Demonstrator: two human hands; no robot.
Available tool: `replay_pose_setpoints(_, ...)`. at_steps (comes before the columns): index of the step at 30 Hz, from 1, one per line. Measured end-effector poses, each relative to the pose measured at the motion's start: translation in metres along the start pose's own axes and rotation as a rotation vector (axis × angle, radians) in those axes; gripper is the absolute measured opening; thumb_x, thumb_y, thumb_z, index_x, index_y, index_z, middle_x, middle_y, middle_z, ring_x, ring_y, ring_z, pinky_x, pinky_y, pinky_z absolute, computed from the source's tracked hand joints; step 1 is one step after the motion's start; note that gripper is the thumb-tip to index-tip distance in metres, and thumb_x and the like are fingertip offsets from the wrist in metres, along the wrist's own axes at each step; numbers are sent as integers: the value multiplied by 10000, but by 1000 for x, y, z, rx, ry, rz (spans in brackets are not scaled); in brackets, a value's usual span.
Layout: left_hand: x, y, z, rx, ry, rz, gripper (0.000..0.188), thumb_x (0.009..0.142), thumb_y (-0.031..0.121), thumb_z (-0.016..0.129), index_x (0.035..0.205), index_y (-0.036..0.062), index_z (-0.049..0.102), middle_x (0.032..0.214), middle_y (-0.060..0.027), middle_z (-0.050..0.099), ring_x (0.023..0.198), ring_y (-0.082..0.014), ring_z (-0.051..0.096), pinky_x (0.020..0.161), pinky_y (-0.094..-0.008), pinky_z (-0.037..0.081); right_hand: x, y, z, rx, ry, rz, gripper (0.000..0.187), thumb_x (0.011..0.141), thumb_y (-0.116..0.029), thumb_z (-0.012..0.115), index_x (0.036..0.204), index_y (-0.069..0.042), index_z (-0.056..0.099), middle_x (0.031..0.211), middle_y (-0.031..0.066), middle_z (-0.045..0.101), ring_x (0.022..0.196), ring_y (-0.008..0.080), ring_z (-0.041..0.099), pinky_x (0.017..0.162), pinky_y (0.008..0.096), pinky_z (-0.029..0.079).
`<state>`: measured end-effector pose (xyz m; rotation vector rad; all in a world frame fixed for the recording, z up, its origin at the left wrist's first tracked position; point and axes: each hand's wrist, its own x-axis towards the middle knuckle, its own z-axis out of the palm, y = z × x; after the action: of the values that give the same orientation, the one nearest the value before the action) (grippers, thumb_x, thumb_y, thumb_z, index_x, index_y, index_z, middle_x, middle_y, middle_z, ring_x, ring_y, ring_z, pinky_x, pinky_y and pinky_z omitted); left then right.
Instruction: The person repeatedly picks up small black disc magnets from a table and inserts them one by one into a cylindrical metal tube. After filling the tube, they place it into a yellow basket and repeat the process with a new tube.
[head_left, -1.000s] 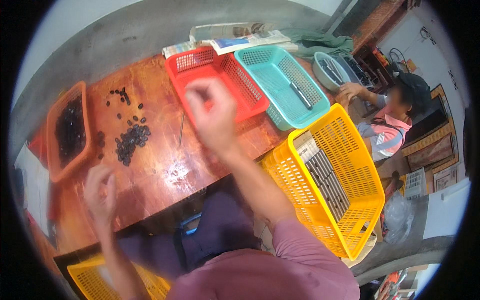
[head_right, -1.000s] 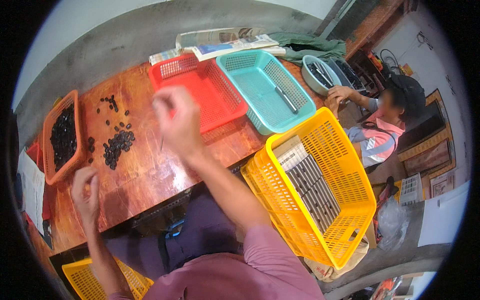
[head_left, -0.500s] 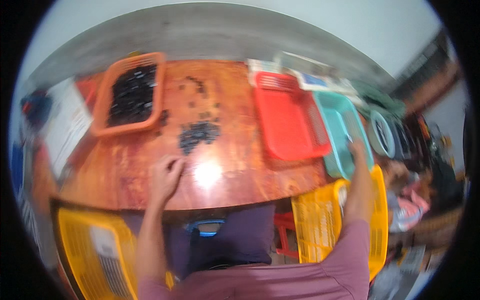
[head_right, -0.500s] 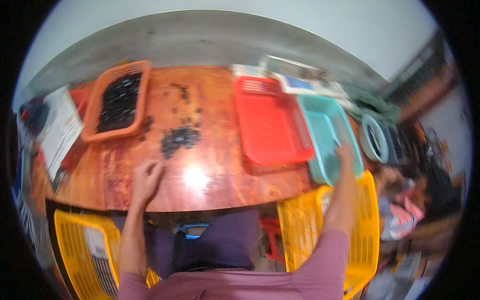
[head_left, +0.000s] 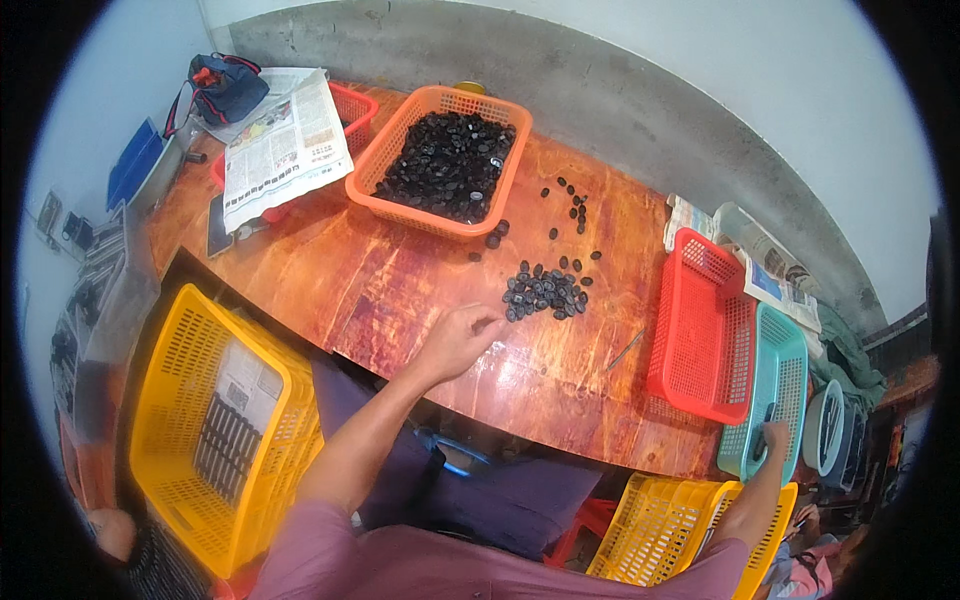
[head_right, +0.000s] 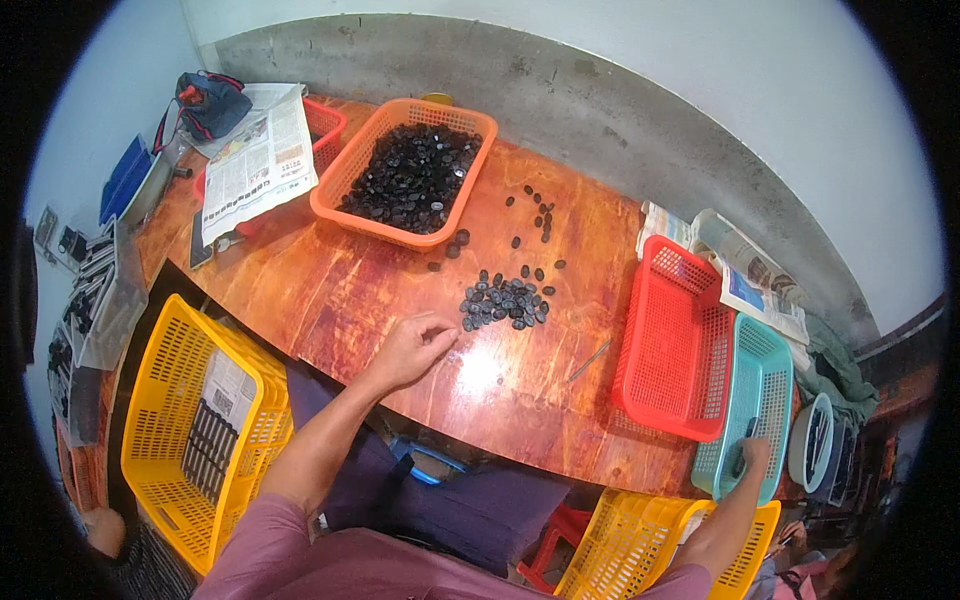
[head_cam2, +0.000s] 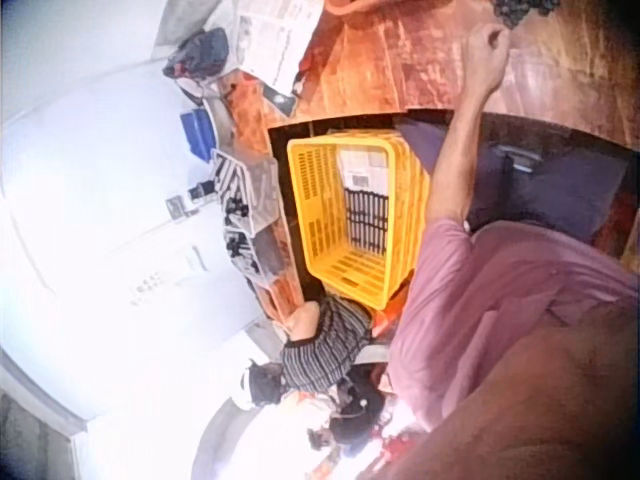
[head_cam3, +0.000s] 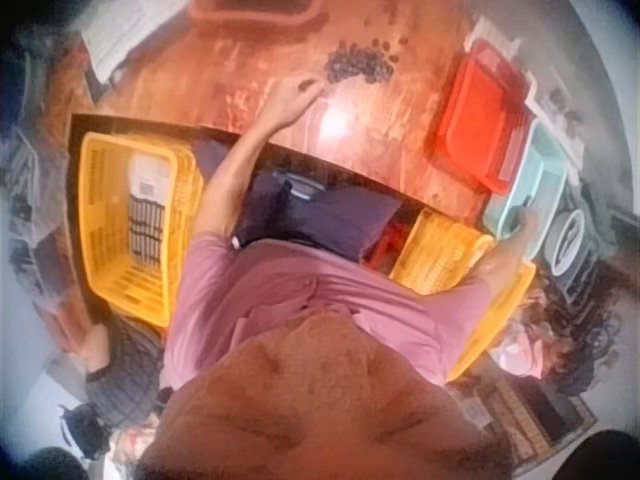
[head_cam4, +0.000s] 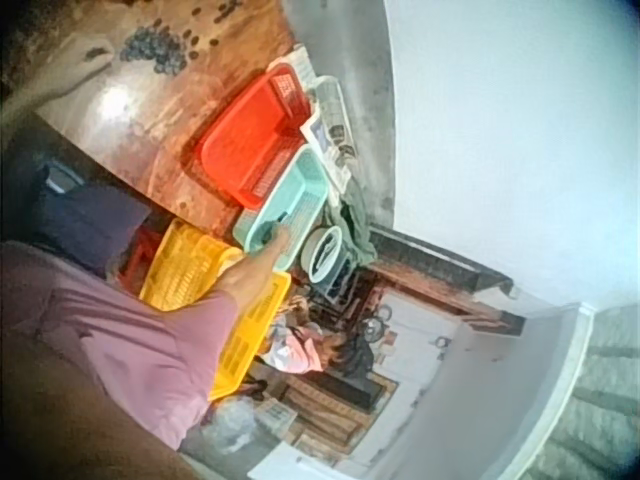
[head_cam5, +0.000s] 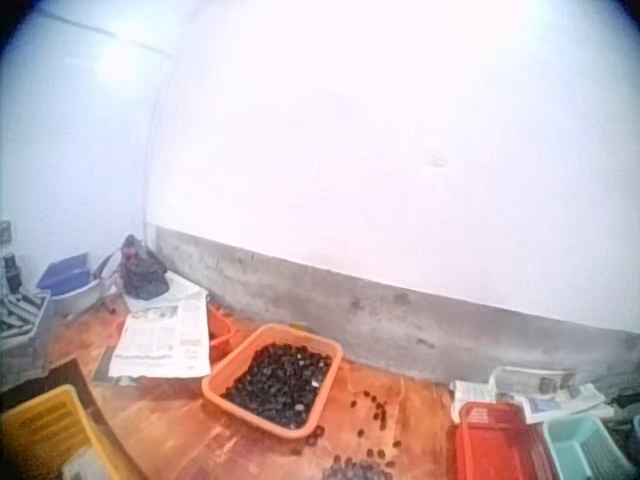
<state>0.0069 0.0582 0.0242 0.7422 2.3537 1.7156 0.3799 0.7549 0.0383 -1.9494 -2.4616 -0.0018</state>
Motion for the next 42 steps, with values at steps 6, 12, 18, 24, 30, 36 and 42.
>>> replay_pose_setpoints(6, -2, 3, -3, 10, 9, -21, 201, 935, 170, 673, 969, -22, 724, 884, -113, 699, 790, -191, 658, 727, -318, 507, -39, -53, -14, 330, -260, 16, 301, 814, -188, 735, 884, 87, 635, 783, 192, 674, 540, 277, 658, 473, 414, 529)
replay_pose_setpoints(12, -1, 2, -2, -6, 4, -20, 178, 928, 146, 670, 971, -18, 724, 874, -99, 703, 781, -172, 655, 726, -305, 510, -33, -110, -83, 838, 104, -357, 271, 907, -294, 691, 857, -32, 643, 689, 33, 575, 576, 152, 560, 508, 326, 439)
replay_pose_setpoints(18, -3, -2, -3, -71, 31, -47, 179, 961, 141, 654, 1038, -6, 719, 847, -52, 700, 760, -123, 634, 697, -264, 502, -249, -312, -200, 1033, -271, -779, 326, 893, -249, 715, 1110, -15, 647, 952, 19, 658, 857, 105, 595, 735, 270, 451)
replay_pose_setpoints(24, -5, 14, 0, -722, 40, -226, 365, 1044, 192, 557, 1348, -8, 537, 1070, -104, 681, 858, -154, 663, 722, -277, 542, -387, -413, -132, 883, -555, -1113, 340, 822, -218, 780, 1027, 17, 644, 903, 137, 722, 787, 188, 713, 657, 346, 566)
replay_pose_setpoints(30, -20, 19, 11, -992, 112, -265, 312, 1049, 182, 548, 1302, 0, 530, 1120, -111, 674, 970, -199, 686, 858, -353, 585, -487, -423, -36, 992, -483, -1124, 382, 835, -253, 732, 1090, 6, 616, 942, 228, 712, 880, 397, 710, 766, 438, 557)
replay_pose_setpoints(36, -15, 3, 11, -1162, 60, -353, 290, 1050, 163, 539, 1293, 4, 550, 1164, -126, 658, 1016, -189, 671, 856, -331, 581, -492, -406, -2, 1132, -497, -1088, 418, 847, -173, 762, 1198, -20, 593, 890, 117, 688, 707, 195, 639, 679, 331, 527)
replay_pose_setpoints(42, -17, -1, 11, -1097, 22, -274, 475, 1004, 105, 575, 1440, -3, 419, 1270, -183, 599, 1098, -269, 657, 922, -415, 587, -490, -402, 15, 1265, -734, -963, 389, 885, -78, 722, 1226, 13, 558, 938, 88, 680, 797, 131, 639, 718, 288, 526)
